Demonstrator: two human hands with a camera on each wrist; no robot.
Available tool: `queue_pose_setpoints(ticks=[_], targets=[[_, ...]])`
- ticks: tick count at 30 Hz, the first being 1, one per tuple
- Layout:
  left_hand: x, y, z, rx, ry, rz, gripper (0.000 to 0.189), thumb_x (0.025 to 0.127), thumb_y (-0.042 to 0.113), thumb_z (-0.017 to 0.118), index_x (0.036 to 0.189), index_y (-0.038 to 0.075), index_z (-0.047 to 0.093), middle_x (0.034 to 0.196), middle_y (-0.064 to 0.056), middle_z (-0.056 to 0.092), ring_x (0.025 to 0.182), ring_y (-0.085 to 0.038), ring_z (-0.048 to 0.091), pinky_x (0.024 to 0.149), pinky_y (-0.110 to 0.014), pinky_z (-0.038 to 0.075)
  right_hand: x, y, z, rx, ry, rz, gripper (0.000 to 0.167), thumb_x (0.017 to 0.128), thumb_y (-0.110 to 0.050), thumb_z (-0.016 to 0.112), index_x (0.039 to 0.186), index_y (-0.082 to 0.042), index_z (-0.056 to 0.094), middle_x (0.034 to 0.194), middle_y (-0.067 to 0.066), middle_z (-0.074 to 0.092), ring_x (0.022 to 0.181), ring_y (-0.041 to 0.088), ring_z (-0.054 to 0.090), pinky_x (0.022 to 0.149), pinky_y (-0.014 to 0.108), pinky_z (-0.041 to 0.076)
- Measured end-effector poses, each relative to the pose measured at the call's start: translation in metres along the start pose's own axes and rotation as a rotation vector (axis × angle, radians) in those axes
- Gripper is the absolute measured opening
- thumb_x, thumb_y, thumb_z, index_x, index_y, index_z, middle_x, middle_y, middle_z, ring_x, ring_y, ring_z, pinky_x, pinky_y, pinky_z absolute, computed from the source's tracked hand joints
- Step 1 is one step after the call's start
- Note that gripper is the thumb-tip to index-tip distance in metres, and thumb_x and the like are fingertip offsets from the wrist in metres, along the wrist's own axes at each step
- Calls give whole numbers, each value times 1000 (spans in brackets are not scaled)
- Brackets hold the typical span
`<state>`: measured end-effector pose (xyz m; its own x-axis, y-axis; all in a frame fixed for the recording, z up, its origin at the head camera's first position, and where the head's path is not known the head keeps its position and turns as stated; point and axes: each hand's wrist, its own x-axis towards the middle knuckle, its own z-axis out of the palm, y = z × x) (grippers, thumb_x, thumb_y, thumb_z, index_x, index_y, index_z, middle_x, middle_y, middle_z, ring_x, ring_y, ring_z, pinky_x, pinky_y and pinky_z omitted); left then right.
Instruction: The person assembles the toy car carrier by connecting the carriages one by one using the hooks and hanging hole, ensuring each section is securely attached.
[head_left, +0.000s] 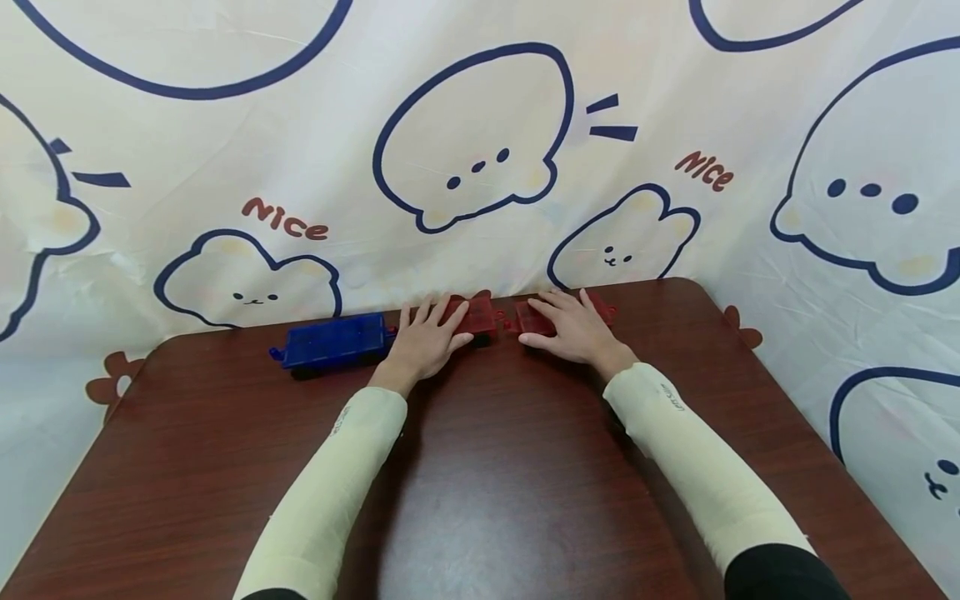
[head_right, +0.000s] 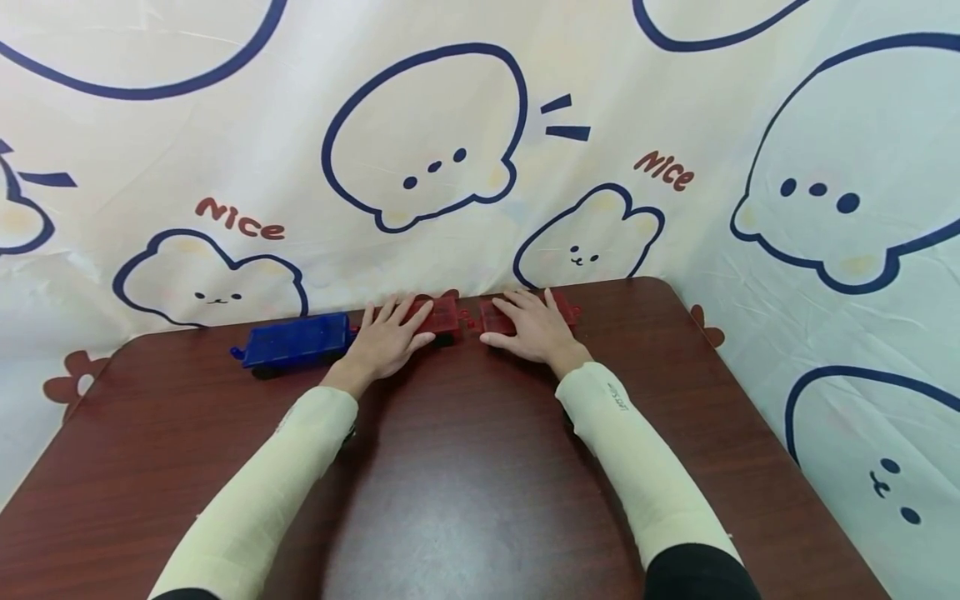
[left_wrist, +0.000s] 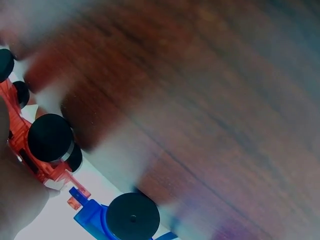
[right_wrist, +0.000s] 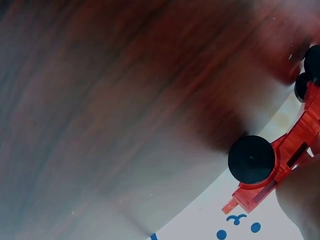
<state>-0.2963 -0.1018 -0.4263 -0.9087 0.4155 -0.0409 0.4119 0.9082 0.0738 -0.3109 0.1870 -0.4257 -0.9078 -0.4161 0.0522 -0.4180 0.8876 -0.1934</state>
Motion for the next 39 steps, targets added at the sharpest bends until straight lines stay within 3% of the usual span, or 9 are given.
queue_pose_setpoints(ticks=[12, 39], targets=[[0, -4, 1, -3, 56, 30, 66, 108, 55, 30, 165, 24, 16, 167, -12, 19, 153, -39, 15, 118, -65, 9, 5, -2, 2, -14, 10, 4, 89, 90, -75, 49, 157, -17, 42, 163, 9, 34, 151, 32, 25, 120, 63, 8], [-1, -10, 3, -54, 96, 66, 66, 107, 53, 34, 164, 24, 19, 167, -13, 21, 152, -39, 16, 118, -65, 10, 11, -7, 3, -28, 35, -6, 87, 91, -74, 50, 156, -17, 43, 160, 9, 38, 149, 33, 29, 118, 67, 12]])
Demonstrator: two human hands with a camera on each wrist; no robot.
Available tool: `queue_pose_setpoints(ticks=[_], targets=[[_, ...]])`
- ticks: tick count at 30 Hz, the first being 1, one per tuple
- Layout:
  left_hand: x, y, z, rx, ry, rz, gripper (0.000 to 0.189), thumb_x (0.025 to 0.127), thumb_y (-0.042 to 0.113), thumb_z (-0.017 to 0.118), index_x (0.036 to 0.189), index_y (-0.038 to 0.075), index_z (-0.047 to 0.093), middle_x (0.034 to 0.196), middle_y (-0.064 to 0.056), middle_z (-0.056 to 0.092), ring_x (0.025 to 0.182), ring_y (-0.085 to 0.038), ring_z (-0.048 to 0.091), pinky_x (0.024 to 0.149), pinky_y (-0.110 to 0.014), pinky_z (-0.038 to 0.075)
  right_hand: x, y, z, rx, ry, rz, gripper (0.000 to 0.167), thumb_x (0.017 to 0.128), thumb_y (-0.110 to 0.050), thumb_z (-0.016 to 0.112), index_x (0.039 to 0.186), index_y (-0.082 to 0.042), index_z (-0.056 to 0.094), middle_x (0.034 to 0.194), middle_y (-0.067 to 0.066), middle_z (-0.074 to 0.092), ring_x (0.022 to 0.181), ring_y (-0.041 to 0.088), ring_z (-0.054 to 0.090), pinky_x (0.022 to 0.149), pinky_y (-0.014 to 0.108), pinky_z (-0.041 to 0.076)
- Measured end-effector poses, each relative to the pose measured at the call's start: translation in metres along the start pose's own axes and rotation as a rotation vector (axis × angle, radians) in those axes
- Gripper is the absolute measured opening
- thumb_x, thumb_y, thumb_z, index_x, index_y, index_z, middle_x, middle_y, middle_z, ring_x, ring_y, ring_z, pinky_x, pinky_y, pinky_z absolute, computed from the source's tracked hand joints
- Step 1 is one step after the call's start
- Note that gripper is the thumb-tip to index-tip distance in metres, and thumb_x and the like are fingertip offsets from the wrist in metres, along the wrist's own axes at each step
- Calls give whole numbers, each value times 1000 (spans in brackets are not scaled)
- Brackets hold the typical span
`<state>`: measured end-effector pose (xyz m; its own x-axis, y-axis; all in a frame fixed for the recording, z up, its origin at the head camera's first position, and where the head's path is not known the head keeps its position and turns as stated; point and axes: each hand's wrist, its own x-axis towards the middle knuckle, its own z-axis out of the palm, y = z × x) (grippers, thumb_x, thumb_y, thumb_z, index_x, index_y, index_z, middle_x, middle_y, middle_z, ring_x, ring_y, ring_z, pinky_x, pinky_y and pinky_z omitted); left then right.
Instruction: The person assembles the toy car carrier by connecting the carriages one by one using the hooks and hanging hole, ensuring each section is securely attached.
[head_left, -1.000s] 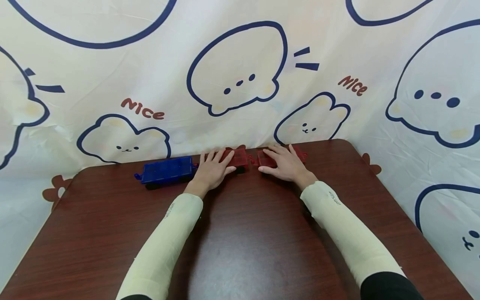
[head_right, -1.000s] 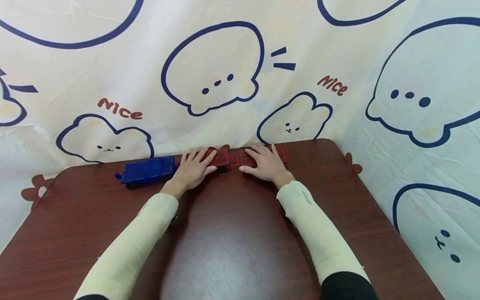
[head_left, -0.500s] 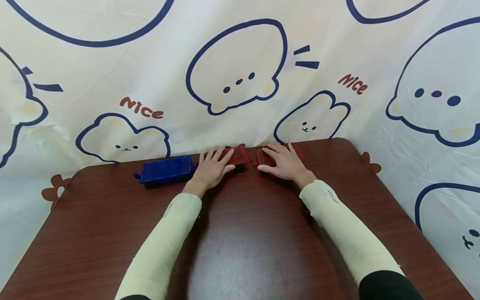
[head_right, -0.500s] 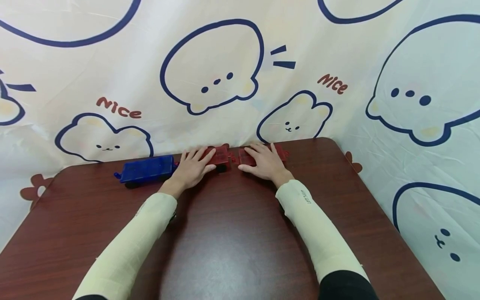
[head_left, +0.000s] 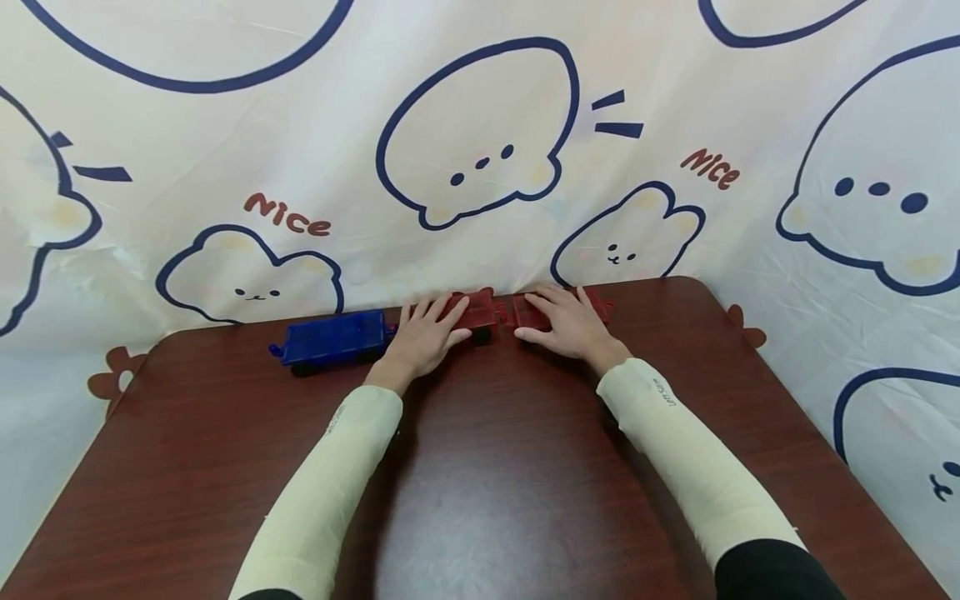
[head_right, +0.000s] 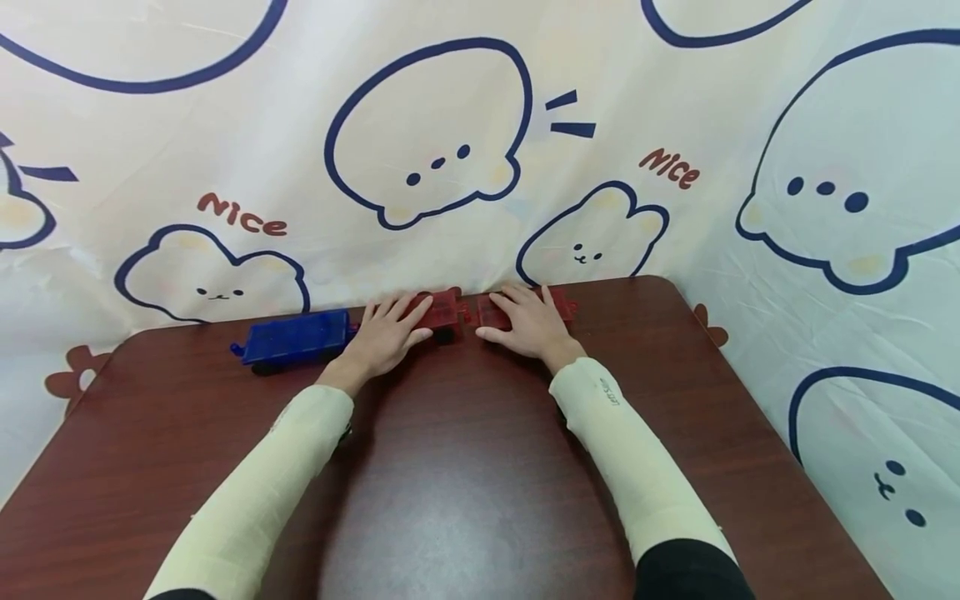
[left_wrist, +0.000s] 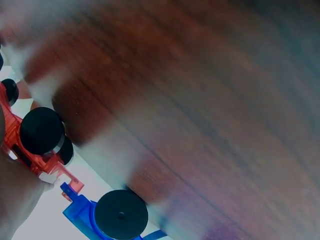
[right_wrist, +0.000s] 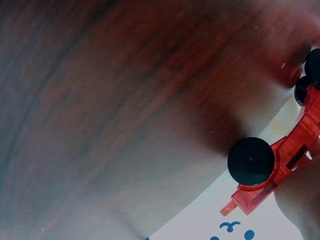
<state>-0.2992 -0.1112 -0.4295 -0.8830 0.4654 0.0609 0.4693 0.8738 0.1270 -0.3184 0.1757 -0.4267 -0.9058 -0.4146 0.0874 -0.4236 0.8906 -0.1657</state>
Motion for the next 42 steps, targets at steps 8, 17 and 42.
queue_pose_setpoints(ticks=[8, 17, 42], targets=[[1, 3, 0, 2, -12, 0, 65, 107, 54, 33, 164, 25, 19, 168, -11, 19, 153, -38, 15, 119, -64, 10, 0, 0, -2, 5, -4, 10, 85, 91, -72, 51, 156, -17, 43, 161, 8, 37, 149, 32, 28, 119, 65, 12], [2, 2, -1, -1, -21, 9, 66, 107, 55, 33, 164, 25, 19, 168, -11, 18, 153, -38, 14, 119, -64, 8, 4, 2, 1, 16, -5, 26, 86, 91, -75, 48, 156, -19, 43, 160, 8, 37, 150, 31, 26, 119, 65, 10], [-1, 1, -3, -16, -29, -7, 66, 107, 55, 35, 164, 26, 21, 167, -11, 21, 152, -38, 16, 119, -64, 8, 7, 2, 0, 26, -35, 41, 86, 91, -75, 49, 158, -21, 40, 162, 8, 35, 151, 31, 25, 119, 64, 9]])
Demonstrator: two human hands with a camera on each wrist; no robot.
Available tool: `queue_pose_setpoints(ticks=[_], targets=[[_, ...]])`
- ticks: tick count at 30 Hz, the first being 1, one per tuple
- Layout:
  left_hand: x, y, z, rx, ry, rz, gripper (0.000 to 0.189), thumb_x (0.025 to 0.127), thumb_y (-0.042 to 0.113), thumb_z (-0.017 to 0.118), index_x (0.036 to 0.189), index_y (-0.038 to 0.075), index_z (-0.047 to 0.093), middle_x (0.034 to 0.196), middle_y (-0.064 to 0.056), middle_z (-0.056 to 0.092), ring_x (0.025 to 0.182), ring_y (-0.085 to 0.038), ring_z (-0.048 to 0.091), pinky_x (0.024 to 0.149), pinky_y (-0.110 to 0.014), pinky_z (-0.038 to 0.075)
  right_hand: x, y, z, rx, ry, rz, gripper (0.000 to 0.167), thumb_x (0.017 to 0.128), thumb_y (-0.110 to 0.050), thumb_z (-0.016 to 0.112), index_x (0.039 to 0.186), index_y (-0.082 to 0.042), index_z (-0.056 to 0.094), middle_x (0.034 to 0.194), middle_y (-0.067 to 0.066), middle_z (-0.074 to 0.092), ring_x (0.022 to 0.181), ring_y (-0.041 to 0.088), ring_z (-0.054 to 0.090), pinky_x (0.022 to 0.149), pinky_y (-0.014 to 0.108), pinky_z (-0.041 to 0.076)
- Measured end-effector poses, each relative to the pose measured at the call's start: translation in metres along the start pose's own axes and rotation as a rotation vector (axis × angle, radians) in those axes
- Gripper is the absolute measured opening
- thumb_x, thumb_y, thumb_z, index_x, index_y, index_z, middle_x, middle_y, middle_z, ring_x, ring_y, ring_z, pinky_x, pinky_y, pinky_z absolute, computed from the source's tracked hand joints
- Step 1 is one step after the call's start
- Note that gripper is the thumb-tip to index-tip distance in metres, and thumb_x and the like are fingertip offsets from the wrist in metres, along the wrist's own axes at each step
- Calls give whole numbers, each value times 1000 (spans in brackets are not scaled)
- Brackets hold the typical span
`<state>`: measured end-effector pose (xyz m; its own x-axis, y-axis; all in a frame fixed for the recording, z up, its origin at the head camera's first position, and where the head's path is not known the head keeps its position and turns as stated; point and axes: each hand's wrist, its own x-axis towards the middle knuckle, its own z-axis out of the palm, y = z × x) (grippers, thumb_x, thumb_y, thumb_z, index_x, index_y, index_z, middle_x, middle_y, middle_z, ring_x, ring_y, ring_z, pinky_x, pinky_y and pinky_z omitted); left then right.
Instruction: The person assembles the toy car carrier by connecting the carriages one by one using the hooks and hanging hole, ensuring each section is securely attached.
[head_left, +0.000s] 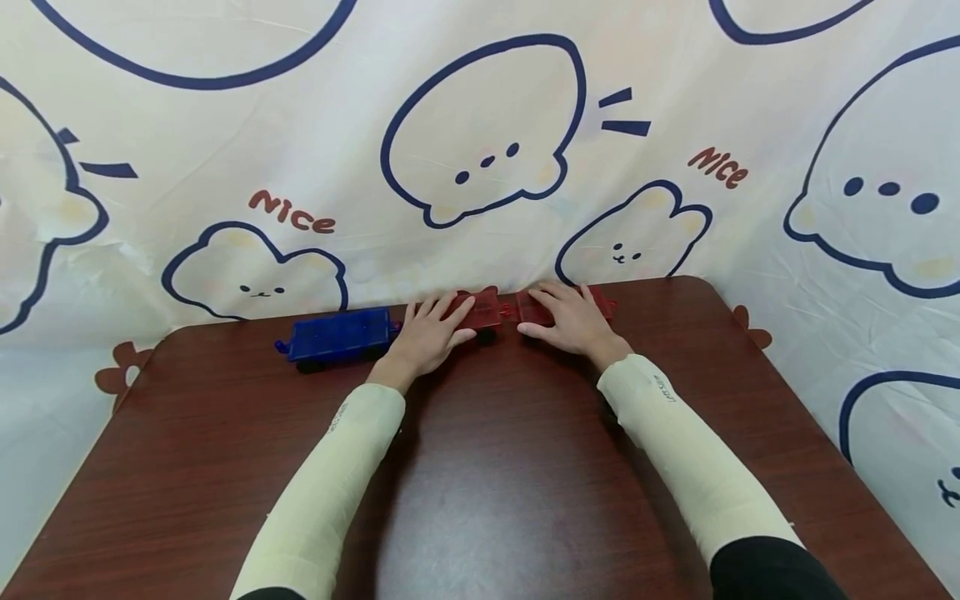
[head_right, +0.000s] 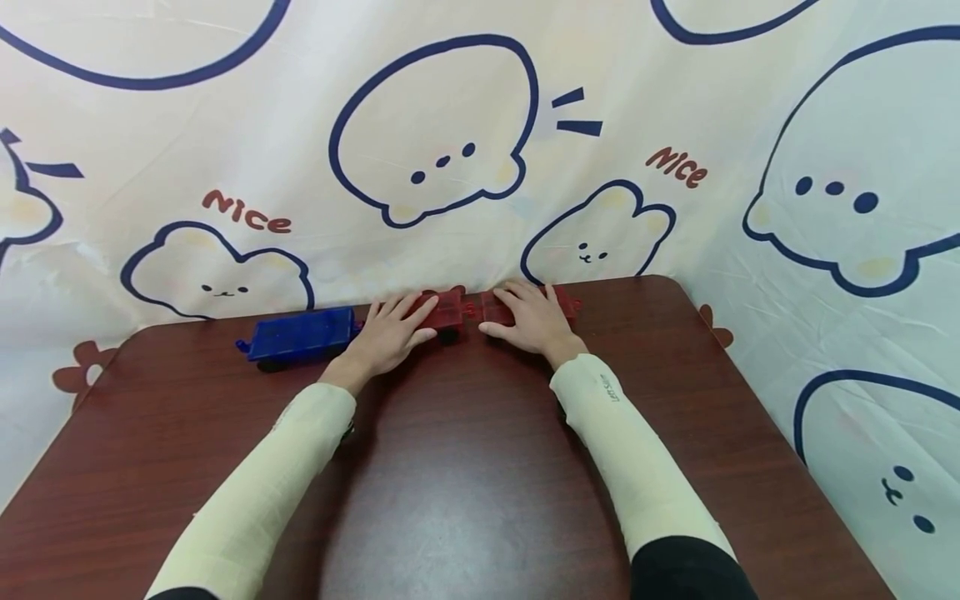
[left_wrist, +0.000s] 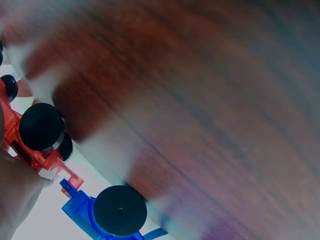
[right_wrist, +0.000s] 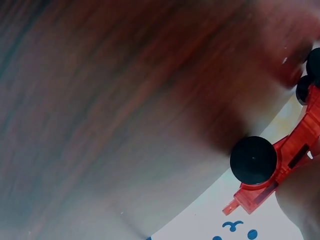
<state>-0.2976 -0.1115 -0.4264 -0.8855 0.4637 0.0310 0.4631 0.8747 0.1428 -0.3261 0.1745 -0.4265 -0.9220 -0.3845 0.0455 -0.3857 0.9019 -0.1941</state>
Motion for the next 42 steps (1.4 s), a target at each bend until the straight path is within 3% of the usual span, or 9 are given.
queue_pose_setpoints(ticks=[14, 42], targets=[[0, 1, 1, 10, 21, 1, 65, 107, 54, 36, 164, 25, 22, 167, -12, 22, 152, -38, 17, 119, -63, 10, -1, 1, -1, 4, 19, -23, 85, 91, -74, 50, 156, -20, 42, 161, 7, 38, 150, 31, 28, 119, 64, 9], [2, 4, -1, 56, -31, -5, 66, 106, 57, 32, 164, 26, 21, 167, -11, 21, 152, -37, 17, 119, -63, 9, 1, 4, 0, -5, 22, -41, 84, 91, -73, 51, 156, -20, 44, 161, 7, 37, 149, 30, 29, 119, 65, 10]])
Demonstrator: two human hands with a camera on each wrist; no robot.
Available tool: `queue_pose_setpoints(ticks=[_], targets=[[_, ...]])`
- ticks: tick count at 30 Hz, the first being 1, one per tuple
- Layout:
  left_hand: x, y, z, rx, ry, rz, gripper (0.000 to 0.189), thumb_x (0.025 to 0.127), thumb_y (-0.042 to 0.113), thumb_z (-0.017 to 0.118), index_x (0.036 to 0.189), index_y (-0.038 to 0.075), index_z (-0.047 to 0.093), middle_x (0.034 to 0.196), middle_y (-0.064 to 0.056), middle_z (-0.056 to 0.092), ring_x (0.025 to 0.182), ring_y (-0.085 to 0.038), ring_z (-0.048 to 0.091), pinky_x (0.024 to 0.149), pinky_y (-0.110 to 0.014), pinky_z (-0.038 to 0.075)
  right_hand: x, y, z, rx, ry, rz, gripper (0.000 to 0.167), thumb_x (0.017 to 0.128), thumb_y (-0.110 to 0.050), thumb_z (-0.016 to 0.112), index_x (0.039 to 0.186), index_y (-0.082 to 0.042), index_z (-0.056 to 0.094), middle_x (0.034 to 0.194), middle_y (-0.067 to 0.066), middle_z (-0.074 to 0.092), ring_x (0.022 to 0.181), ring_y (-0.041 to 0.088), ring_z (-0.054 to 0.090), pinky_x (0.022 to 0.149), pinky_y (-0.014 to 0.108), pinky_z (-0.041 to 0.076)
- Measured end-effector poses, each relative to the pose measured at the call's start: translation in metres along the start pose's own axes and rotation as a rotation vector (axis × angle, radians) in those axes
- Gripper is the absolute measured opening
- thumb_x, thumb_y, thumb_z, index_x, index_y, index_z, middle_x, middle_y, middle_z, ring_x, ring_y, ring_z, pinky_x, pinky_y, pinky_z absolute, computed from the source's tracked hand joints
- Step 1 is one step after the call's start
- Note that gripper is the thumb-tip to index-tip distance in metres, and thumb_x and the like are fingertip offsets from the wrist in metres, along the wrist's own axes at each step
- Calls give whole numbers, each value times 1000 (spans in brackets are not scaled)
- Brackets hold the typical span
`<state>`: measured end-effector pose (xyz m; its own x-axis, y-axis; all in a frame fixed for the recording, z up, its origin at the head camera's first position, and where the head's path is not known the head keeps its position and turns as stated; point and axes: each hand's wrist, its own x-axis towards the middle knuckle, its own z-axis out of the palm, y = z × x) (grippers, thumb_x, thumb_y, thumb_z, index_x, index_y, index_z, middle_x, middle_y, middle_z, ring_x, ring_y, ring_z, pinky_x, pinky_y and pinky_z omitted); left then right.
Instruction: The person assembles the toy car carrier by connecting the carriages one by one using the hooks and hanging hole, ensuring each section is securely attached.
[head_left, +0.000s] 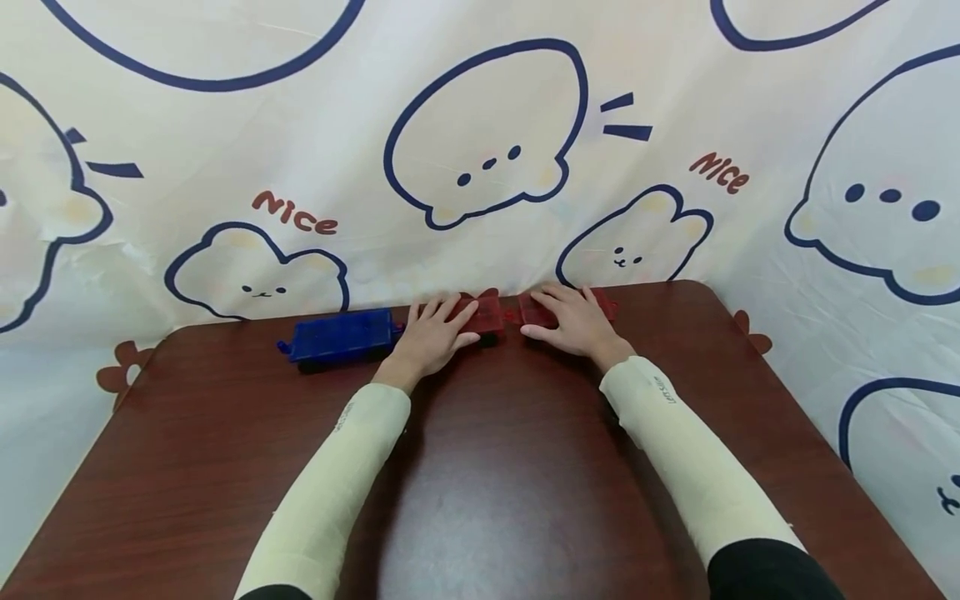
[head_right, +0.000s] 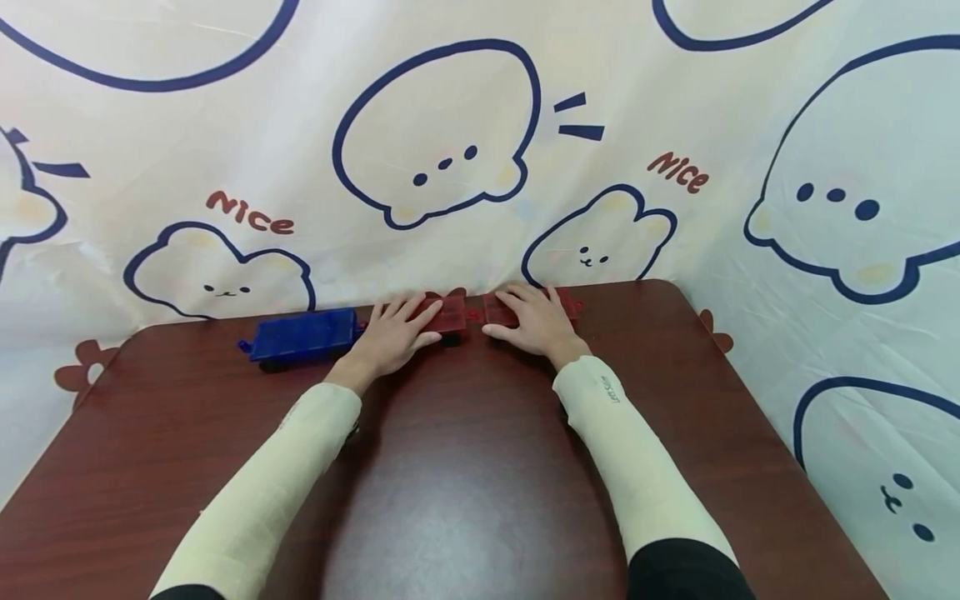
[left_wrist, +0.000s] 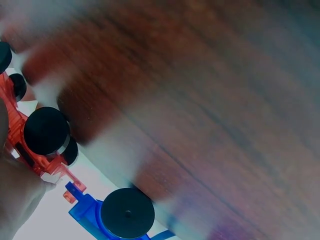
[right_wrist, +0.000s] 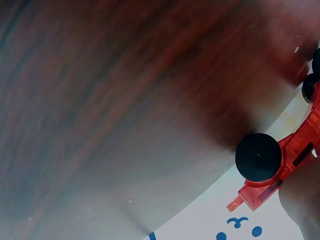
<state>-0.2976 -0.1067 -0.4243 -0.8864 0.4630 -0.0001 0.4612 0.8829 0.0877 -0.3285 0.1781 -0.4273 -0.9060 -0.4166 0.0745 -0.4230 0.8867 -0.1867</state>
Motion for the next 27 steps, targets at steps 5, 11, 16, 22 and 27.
queue_pose_setpoints(ticks=[5, 11, 16, 22, 27], targets=[[2, 1, 0, 27, 4, -12, 66, 106, 57, 32, 164, 27, 21, 167, -10, 21, 152, -37, 17, 119, -63, 10, 0, 1, -2, 5, 6, -6, 83, 92, -73, 50, 156, -20, 44, 161, 7, 37, 149, 30, 29, 119, 64, 11], [2, 1, 1, 14, -18, -22, 66, 106, 59, 31, 164, 28, 20, 168, -10, 18, 154, -36, 13, 120, -63, 8, 0, 1, -1, -3, 1, -10, 83, 92, -73, 48, 156, -19, 44, 161, 7, 37, 149, 30, 29, 120, 64, 10], [2, 3, 2, 10, -17, -35, 66, 106, 59, 30, 164, 29, 19, 169, -9, 17, 154, -35, 12, 120, -62, 7, 0, 1, 1, -8, -8, 4, 81, 94, -72, 45, 157, -20, 42, 162, 7, 35, 151, 29, 25, 120, 63, 8], [1, 4, 1, 1, -16, -36, 67, 106, 60, 31, 164, 28, 20, 169, -9, 16, 154, -35, 11, 120, -62, 7, 0, 1, 2, -28, -7, 7, 81, 95, -71, 43, 157, -19, 41, 163, 7, 33, 151, 29, 24, 120, 63, 9], [2, 4, 0, -2, -10, -34, 68, 105, 61, 32, 163, 27, 22, 169, -9, 16, 154, -36, 10, 121, -61, 7, 1, 2, 2, -34, -6, 6, 82, 95, -73, 41, 157, -20, 40, 163, 7, 33, 151, 29, 24, 120, 63, 9]])
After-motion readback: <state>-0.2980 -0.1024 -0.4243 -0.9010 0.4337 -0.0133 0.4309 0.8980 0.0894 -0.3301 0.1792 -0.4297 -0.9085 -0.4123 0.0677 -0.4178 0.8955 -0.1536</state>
